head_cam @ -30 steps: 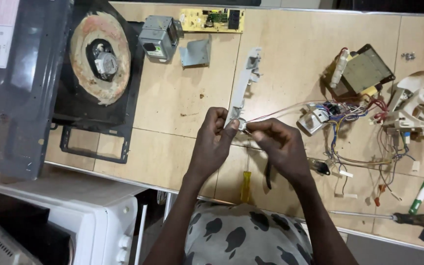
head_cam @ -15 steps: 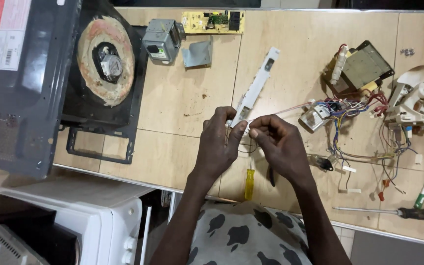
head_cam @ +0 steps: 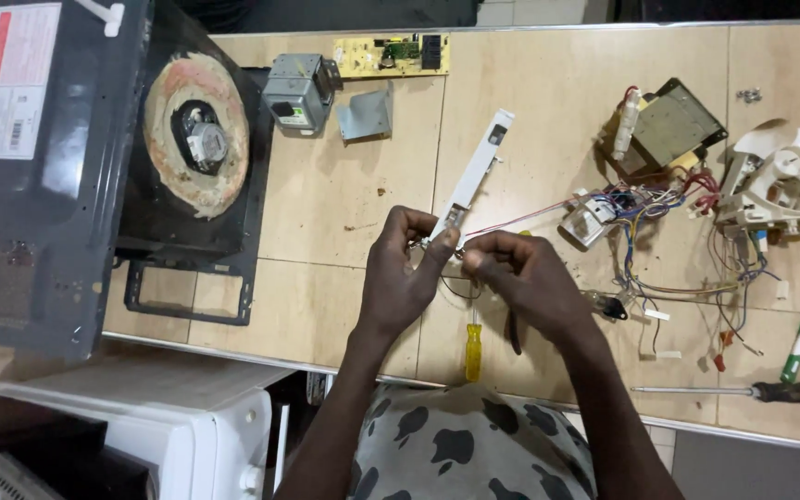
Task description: Inspecting and manipulating electrical components of a disassembled appliance using pliers and a screwdriver.
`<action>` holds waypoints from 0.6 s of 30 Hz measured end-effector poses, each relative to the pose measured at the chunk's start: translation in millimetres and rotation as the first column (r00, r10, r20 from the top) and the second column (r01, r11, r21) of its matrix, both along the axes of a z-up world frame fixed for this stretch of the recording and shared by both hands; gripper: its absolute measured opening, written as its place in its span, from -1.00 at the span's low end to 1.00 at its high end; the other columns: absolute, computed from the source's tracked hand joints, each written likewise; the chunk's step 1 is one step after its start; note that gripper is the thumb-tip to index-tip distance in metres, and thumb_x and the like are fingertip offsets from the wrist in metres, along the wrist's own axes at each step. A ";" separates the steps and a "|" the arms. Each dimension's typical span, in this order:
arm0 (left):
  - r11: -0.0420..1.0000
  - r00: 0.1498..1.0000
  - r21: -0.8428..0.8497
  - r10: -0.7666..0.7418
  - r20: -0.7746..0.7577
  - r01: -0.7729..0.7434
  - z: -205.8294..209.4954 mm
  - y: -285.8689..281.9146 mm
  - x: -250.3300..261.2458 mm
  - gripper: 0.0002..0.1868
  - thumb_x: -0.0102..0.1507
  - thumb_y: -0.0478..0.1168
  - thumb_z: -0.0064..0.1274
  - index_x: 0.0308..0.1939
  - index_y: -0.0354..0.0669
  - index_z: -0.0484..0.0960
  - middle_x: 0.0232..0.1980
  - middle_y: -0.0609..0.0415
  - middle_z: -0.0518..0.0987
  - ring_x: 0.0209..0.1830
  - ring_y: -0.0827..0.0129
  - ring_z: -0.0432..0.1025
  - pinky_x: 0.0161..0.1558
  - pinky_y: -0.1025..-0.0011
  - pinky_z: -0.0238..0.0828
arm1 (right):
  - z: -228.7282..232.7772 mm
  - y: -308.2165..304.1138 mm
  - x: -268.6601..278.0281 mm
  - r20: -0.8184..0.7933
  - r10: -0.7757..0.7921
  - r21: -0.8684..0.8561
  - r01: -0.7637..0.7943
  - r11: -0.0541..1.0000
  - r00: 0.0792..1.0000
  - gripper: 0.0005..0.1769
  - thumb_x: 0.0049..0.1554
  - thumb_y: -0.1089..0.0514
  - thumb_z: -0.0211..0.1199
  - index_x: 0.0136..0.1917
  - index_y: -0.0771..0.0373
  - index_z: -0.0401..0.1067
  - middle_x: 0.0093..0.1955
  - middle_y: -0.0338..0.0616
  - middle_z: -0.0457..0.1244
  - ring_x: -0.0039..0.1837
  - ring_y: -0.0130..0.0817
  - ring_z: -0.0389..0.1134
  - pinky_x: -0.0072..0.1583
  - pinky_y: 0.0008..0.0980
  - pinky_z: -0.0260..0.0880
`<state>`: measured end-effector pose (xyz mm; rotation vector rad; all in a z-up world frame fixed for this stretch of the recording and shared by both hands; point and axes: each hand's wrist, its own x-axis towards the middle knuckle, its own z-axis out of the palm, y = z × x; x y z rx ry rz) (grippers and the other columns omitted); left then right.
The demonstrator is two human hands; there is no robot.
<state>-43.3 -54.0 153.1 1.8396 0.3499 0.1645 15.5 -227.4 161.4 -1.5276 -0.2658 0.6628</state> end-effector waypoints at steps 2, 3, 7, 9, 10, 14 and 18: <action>1.000 1.000 0.005 -0.014 -0.002 0.014 -1.8 2.2 0.3 -0.59 0.27 0.16 0.18 -0.05 -0.02 0.50 -0.19 0.04 0.67 -0.04 0.32 0.52 0.07 0.32 0.34 | 1.0 6.9 -2.2 -0.028 -0.032 0.014 0.032 0.999 0.999 -0.78 0.18 0.17 0.31 0.01 0.37 0.60 -0.38 -0.13 0.32 -0.26 -0.49 0.26 -0.13 -0.47 0.35; 1.000 1.000 0.007 -0.022 -0.004 0.022 -3.8 1.6 0.7 -0.58 0.25 0.13 0.23 -0.04 -0.03 0.52 -0.17 0.03 0.69 -0.02 0.30 0.54 0.06 0.33 0.34 | 1.2 8.6 -3.4 -0.056 -0.059 0.025 0.060 0.998 0.997 -0.80 0.18 0.17 0.32 0.00 0.36 0.61 -0.38 -0.18 0.32 -0.27 -0.54 0.28 -0.14 -0.52 0.34; 1.000 0.996 -0.015 -0.011 0.087 0.013 -14.0 1.3 -0.1 -0.59 0.28 0.12 0.20 -0.01 -0.06 0.53 -0.25 0.08 0.70 -0.09 0.40 0.53 0.03 0.40 0.32 | -7.3 10.4 -5.3 -0.034 -0.068 0.050 0.070 0.996 0.997 -0.84 0.21 0.21 0.30 -0.02 0.35 0.58 -0.34 -0.16 0.31 -0.22 -0.50 0.30 -0.09 -0.50 0.36; 0.999 0.994 0.028 -0.022 0.108 0.019 -7.3 -0.1 -2.3 -0.62 0.36 0.10 0.07 -0.01 -0.13 0.52 -0.27 -0.02 0.71 -0.15 0.19 0.60 0.03 0.21 0.40 | -5.1 9.6 -7.4 0.032 -0.042 0.014 0.041 0.999 0.999 -0.82 0.25 0.16 0.26 -0.09 0.32 0.58 -0.34 -0.16 0.28 -0.22 -0.47 0.24 -0.10 -0.44 0.34; 0.999 0.994 0.026 -0.022 0.106 0.019 -7.9 -1.0 -2.3 -0.62 0.36 0.10 0.07 -0.01 -0.13 0.52 -0.27 -0.02 0.71 -0.15 0.19 0.60 0.03 0.21 0.40 | -10.4 8.8 -5.4 0.030 -0.042 0.011 0.042 0.999 0.999 -0.82 0.25 0.16 0.26 -0.09 0.32 0.58 -0.34 -0.16 0.28 -0.22 -0.47 0.24 -0.10 -0.44 0.34; 0.966 0.995 0.256 -0.001 0.097 -0.024 -13.9 -6.4 -6.7 -0.61 0.44 0.11 -0.14 0.00 -0.16 0.46 -0.20 -0.13 0.65 -0.09 -0.15 0.53 0.05 0.01 0.35 | -14.4 10.4 -5.5 0.241 -0.006 -0.080 0.026 0.996 0.971 -0.78 0.28 0.15 0.23 -0.16 0.29 0.55 -0.37 -0.07 0.26 -0.25 -0.35 0.24 -0.14 -0.32 0.30; 0.935 0.986 0.333 0.079 0.144 -0.124 -29.2 -13.3 -7.0 -0.60 0.47 0.08 -0.31 0.04 -0.18 0.39 -0.31 -0.17 0.51 -0.21 -0.19 0.45 -0.05 0.03 0.36 | -2.5 20.6 -17.6 0.432 -0.051 -0.075 0.092 0.993 0.900 -0.70 0.30 0.14 0.18 -0.26 0.27 0.44 -0.42 -0.04 0.17 -0.31 -0.31 0.18 -0.21 -0.29 0.23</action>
